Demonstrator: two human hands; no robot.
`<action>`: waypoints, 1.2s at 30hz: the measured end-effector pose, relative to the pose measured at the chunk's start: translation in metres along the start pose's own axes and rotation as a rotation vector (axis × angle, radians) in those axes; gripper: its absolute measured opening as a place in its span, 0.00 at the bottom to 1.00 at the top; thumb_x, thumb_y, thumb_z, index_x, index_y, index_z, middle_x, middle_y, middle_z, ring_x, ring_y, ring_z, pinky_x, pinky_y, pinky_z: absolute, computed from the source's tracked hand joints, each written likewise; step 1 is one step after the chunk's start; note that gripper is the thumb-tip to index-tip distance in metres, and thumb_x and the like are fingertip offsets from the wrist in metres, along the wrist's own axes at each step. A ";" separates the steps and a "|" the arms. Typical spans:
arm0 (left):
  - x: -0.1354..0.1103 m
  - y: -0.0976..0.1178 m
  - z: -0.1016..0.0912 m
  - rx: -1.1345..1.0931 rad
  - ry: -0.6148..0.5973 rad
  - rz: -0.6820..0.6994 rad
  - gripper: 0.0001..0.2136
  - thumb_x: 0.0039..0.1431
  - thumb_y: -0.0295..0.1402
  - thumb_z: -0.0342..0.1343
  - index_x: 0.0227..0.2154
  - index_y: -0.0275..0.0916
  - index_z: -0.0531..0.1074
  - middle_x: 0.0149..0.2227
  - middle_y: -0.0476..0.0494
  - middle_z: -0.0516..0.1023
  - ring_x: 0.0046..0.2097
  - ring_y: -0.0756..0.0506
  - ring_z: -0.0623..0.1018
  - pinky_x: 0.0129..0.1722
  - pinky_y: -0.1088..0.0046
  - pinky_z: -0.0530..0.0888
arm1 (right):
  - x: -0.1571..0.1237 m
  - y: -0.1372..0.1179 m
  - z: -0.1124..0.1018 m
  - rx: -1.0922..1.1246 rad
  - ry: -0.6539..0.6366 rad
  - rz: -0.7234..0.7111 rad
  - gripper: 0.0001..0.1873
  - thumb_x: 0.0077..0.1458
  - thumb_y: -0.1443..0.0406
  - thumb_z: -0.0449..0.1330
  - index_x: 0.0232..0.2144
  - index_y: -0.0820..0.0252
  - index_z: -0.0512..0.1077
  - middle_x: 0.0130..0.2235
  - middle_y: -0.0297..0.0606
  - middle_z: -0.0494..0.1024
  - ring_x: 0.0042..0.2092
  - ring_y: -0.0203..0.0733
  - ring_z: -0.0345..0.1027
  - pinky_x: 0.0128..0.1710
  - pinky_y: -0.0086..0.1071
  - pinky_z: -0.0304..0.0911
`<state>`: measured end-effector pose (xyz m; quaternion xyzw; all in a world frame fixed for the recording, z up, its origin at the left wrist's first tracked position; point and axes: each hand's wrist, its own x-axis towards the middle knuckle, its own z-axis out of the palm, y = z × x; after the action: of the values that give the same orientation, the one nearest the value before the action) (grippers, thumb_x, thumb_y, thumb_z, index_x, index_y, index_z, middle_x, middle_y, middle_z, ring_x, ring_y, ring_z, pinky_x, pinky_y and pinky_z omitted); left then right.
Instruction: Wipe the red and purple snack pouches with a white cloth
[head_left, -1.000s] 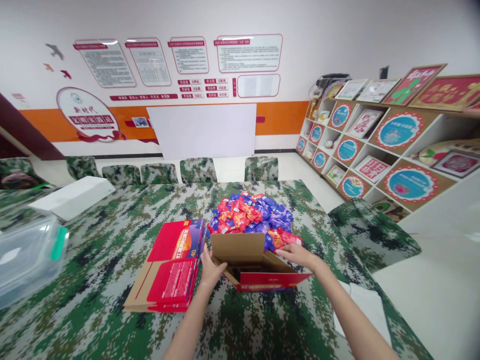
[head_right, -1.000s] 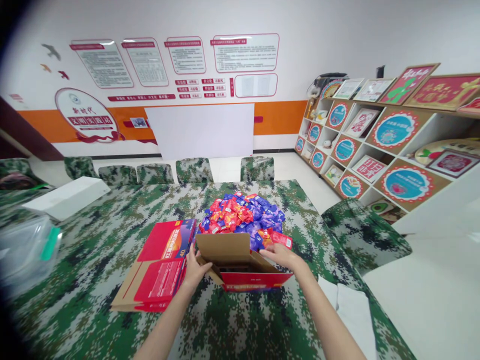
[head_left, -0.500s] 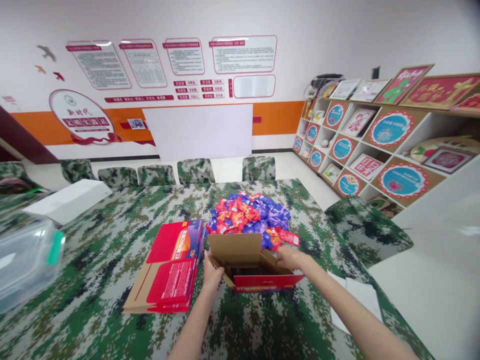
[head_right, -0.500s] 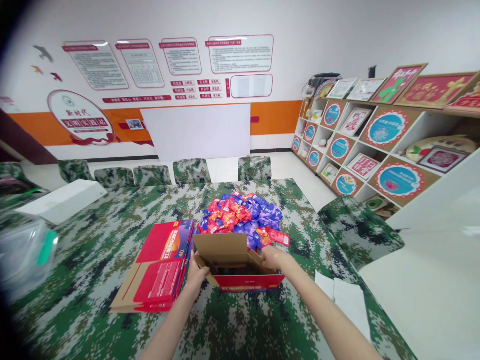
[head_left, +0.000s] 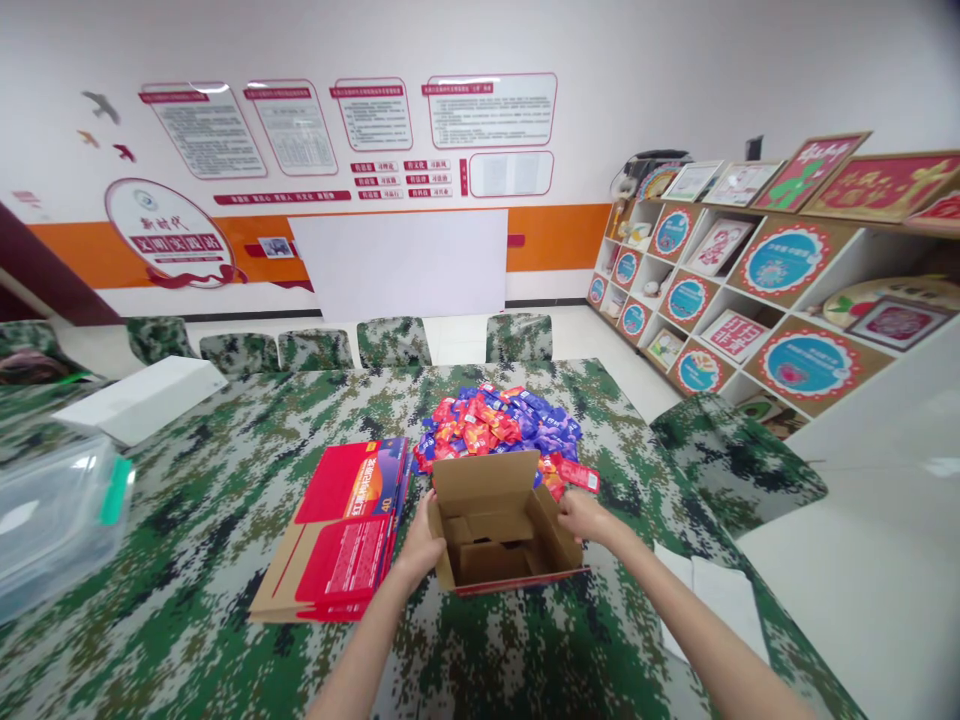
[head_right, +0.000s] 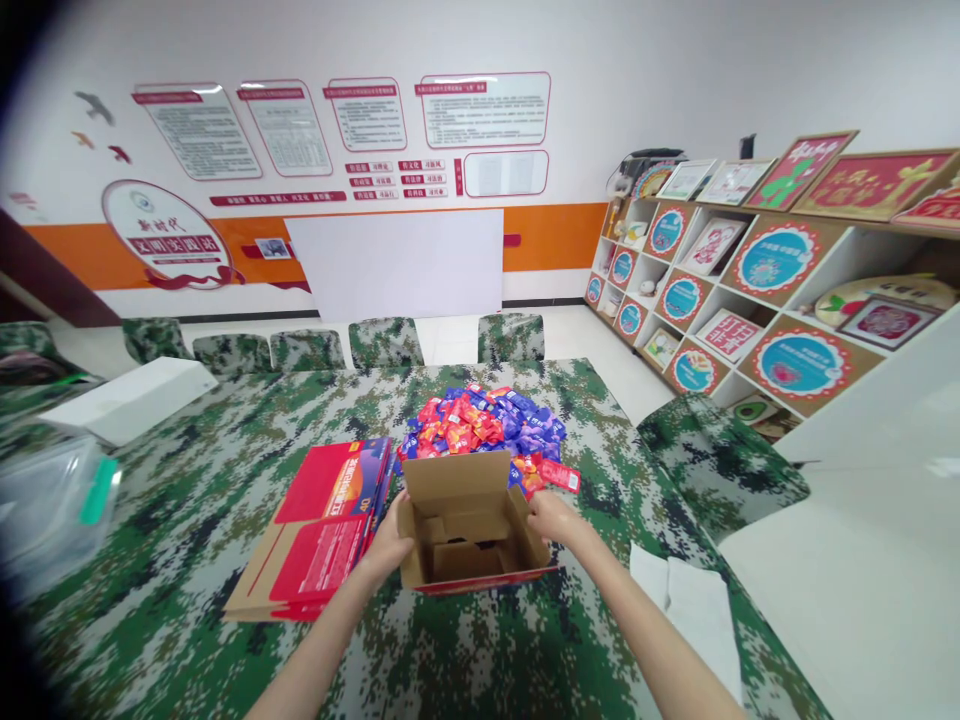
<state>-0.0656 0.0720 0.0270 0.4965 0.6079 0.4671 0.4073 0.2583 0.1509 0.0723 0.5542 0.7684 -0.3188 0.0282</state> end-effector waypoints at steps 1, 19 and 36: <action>-0.001 0.004 -0.001 -0.011 -0.025 0.014 0.38 0.37 0.18 0.57 0.57 0.39 0.57 0.55 0.40 0.67 0.57 0.37 0.65 0.58 0.59 0.61 | -0.002 -0.002 0.004 -0.011 0.031 0.008 0.09 0.42 0.73 0.52 0.14 0.62 0.64 0.12 0.31 0.62 0.18 0.33 0.60 0.21 0.26 0.49; 0.013 0.011 -0.029 -0.019 -0.409 0.048 0.40 0.35 0.16 0.50 0.57 0.39 0.54 0.56 0.42 0.64 0.58 0.41 0.63 0.59 0.61 0.58 | -0.019 -0.018 0.054 -0.181 0.259 0.121 0.10 0.48 0.74 0.49 0.22 0.66 0.69 0.26 0.43 0.72 0.30 0.39 0.63 0.30 0.31 0.46; 0.017 -0.035 -0.014 -0.046 -0.262 0.073 0.37 0.34 0.16 0.52 0.54 0.36 0.58 0.55 0.39 0.64 0.59 0.40 0.61 0.61 0.59 0.53 | -0.030 -0.027 0.037 -0.243 0.141 0.155 0.12 0.52 0.69 0.51 0.24 0.65 0.73 0.30 0.47 0.77 0.33 0.42 0.70 0.32 0.30 0.55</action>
<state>-0.0898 0.0840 -0.0044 0.5655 0.5200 0.4267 0.4773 0.2344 0.1018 0.0670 0.6254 0.7563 -0.1805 0.0657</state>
